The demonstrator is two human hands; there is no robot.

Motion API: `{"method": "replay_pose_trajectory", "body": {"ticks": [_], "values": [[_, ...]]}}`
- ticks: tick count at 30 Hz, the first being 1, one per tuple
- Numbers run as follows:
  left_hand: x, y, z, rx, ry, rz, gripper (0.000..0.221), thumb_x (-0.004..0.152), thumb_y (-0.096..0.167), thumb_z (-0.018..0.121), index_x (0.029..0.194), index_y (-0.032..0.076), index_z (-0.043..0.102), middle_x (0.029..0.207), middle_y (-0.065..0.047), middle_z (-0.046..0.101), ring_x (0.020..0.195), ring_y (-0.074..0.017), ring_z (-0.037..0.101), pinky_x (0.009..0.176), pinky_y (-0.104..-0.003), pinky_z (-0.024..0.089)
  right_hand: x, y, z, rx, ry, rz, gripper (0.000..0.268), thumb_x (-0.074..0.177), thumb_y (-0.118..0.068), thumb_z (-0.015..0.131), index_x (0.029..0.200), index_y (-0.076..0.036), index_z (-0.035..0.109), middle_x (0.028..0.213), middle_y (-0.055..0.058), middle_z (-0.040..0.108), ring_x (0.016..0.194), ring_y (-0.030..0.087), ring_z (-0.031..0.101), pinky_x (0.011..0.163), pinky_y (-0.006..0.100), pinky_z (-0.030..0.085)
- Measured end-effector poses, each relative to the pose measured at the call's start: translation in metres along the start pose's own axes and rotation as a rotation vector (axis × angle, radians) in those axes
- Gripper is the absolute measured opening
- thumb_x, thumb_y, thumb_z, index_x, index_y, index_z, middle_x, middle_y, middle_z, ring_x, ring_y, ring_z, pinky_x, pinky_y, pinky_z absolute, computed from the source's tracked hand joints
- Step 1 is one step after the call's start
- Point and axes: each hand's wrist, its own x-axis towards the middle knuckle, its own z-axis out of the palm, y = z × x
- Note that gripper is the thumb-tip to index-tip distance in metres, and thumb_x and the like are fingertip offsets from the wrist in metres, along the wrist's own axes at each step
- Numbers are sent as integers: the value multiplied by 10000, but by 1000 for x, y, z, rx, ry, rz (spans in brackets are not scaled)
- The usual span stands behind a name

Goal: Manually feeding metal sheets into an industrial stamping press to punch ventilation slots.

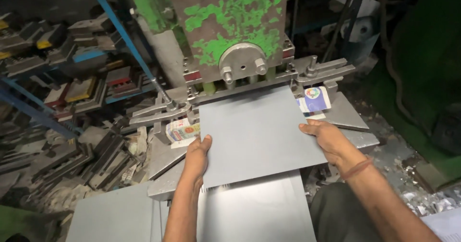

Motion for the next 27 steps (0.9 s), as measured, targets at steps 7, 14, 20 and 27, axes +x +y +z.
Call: {"method": "replay_pose_trajectory", "body": {"ticks": [7, 14, 20, 27], "values": [[5, -4, 0, -12, -22, -8, 230, 1009, 228, 617, 1079, 19, 686, 763, -162, 704, 649, -244, 713, 626, -416, 596, 6, 4, -3, -13, -5, -20, 129, 911, -98, 705, 1002, -8, 718, 783, 161, 713, 642, 242, 716, 633, 450, 605], [-8, -9, 5, -52, -1, 26, 201, 996, 235, 640, 1044, 49, 698, 729, -130, 693, 614, -221, 698, 596, -371, 578, 14, 18, -10, -15, 21, -29, 153, 905, -149, 743, 993, -27, 722, 786, 144, 722, 662, 229, 725, 661, 436, 609], [-33, -9, 2, -34, 54, 235, 120, 1001, 178, 642, 1042, 72, 684, 753, -28, 624, 688, -125, 595, 671, -262, 536, -31, 25, -1, -69, 80, -58, 230, 933, -212, 755, 1039, -10, 730, 836, 127, 717, 735, 238, 713, 741, 457, 597], [-74, -25, -80, 220, -89, 92, 295, 915, -18, 597, 1194, -59, 684, 988, -150, 718, 841, -205, 615, 820, -312, 474, -127, 13, 0, -858, 56, -92, 216, 912, -212, 659, 976, -15, 719, 756, 102, 760, 657, 267, 687, 605, 342, 512]]}}
